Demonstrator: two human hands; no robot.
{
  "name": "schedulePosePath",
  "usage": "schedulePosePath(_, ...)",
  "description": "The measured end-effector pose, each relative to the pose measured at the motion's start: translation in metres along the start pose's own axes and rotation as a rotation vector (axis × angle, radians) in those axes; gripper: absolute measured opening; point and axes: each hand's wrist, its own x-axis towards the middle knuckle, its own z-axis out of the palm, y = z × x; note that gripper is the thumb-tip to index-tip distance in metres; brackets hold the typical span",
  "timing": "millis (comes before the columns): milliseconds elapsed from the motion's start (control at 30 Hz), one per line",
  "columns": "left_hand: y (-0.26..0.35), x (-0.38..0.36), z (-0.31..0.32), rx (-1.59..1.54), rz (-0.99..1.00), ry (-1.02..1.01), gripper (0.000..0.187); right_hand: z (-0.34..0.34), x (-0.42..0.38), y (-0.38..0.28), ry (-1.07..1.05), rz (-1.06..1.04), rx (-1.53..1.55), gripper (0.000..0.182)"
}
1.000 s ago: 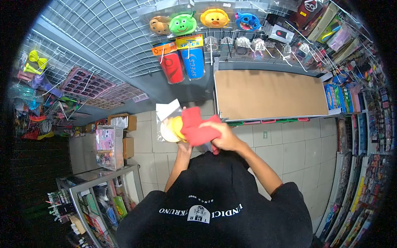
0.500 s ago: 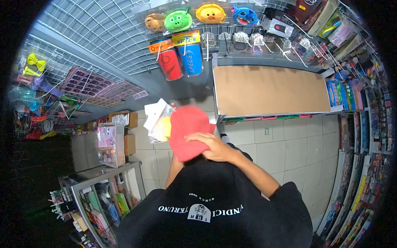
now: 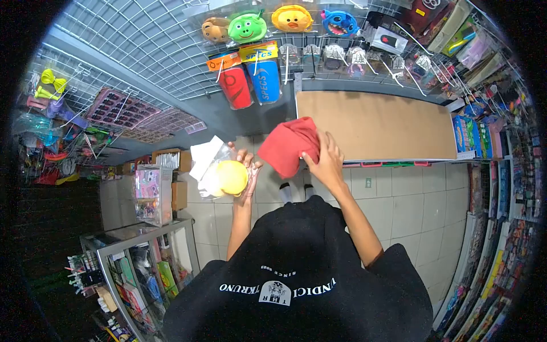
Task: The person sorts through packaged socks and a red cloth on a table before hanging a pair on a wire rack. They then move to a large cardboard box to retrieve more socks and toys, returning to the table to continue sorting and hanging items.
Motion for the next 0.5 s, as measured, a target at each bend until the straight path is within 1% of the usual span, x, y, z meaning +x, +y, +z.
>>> schedulePosePath(100,-0.006,-0.007,0.002,0.104,0.033,-0.021,0.066,0.008,-0.01,0.015,-0.532,0.109,0.145,0.046)
schedulePosePath(133,-0.006,-0.01,0.0,0.126,0.025,-0.011,0.068,0.018,-0.015,0.018,-0.595,0.215,0.132,0.05)
schedulePosePath(200,-0.007,-0.012,-0.004,0.168,0.006,0.006,0.074,0.019,-0.017,0.023,-0.595,0.248,0.221,0.048)
schedulePosePath(233,-0.009,-0.012,-0.005,0.174,0.01,0.007,0.069,0.014,-0.015,0.021,-0.591,0.264,0.263,0.047)
schedulePosePath(300,-0.013,-0.013,-0.008,0.183,0.013,0.006,0.058,0.003,-0.013,0.01,-0.363,0.134,0.221,0.047)
schedulePosePath(333,-0.011,-0.014,-0.019,0.214,-0.003,0.058,0.055,-0.004,-0.01,0.001,-0.245,0.07,0.199,0.047)
schedulePosePath(400,-0.004,-0.017,-0.042,0.28,-0.039,0.165,0.049,-0.023,0.002,-0.019,-0.297,0.07,0.486,0.051)
schedulePosePath(433,-0.009,-0.018,-0.028,0.38,-0.011,0.252,0.046,-0.033,0.006,-0.03,-0.322,0.07,0.63,0.053)
schedulePosePath(500,-0.025,-0.022,-0.001,0.576,0.048,0.429,0.041,-0.048,0.008,-0.05,-0.511,-0.048,0.739,0.063)
